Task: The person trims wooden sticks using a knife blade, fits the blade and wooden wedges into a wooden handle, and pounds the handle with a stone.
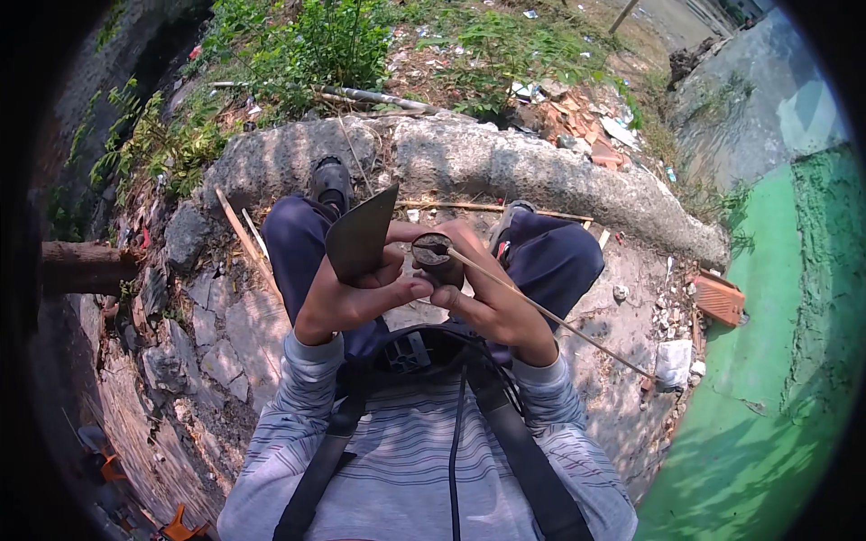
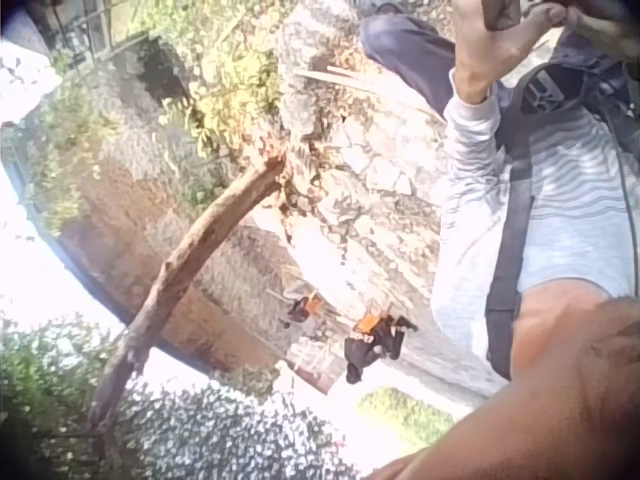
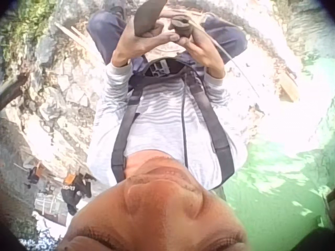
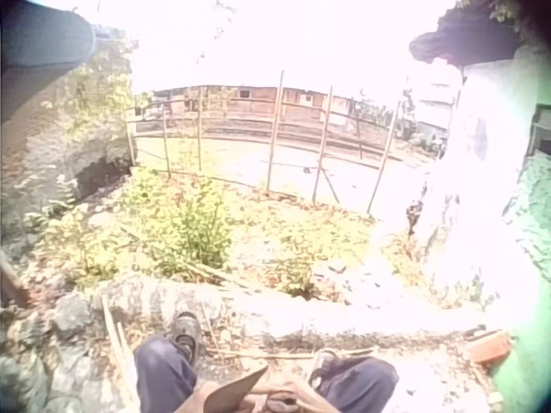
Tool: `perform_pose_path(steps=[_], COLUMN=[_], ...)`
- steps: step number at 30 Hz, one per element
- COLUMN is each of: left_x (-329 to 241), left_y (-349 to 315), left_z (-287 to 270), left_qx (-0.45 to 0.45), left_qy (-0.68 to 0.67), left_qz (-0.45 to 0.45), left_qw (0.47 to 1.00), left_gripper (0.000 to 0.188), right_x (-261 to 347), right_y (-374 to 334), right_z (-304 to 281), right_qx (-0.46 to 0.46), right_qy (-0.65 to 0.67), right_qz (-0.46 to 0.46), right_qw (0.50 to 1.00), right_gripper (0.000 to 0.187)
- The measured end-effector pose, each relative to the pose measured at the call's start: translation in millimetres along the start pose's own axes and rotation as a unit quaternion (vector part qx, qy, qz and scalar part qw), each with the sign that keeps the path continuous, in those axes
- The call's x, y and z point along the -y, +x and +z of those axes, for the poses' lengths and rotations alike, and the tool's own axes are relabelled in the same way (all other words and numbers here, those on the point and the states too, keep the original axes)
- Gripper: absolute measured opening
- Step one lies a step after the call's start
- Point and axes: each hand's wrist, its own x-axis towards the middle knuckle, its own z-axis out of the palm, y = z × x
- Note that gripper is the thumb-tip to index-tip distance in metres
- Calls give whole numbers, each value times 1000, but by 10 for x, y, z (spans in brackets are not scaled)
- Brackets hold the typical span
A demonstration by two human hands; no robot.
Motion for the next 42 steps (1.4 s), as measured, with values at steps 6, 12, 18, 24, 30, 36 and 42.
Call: perform_pose_path(steps=[6, 12, 18, 24, 30, 36, 42], left_x=[310, 253, -66, -52, 76, 115, 256], left_y=[-63, -110, -89, -102, -84, -99, -200], left_z=[119, 154, 18, 45, 93, 68, -1], left_qx=[-53, -84, -44, -23, -55, -42, -69], left_qy=[-35, -54, 52, 93, 87, 47, 19], left_qz=[46, 83, 67, 58, 111, 101, 46], left_qw=[997, 992, 995, 994, 988, 993, 996], left_gripper=[53, 45, 43, 42, 45, 45, 47], right_x=[66, 131, 57, 163, 288, 335, 383], right_y=[43, 27, -151, -116, -115, -159, -240], right_z=[51, 130, 18, 12, -70, -164, -255], right_qx=[3, -88, -218, -301, -303, -263, -215], right_qy=[-79, 28, 24, 80, 100, 214, 262], right_qz=[-57, -91, -190, -228, -242, -252, -250], right_qw=[995, 992, 957, 923, 916, 906, 907], right_gripper=[56, 67, 38, 36, 37, 33, 33])
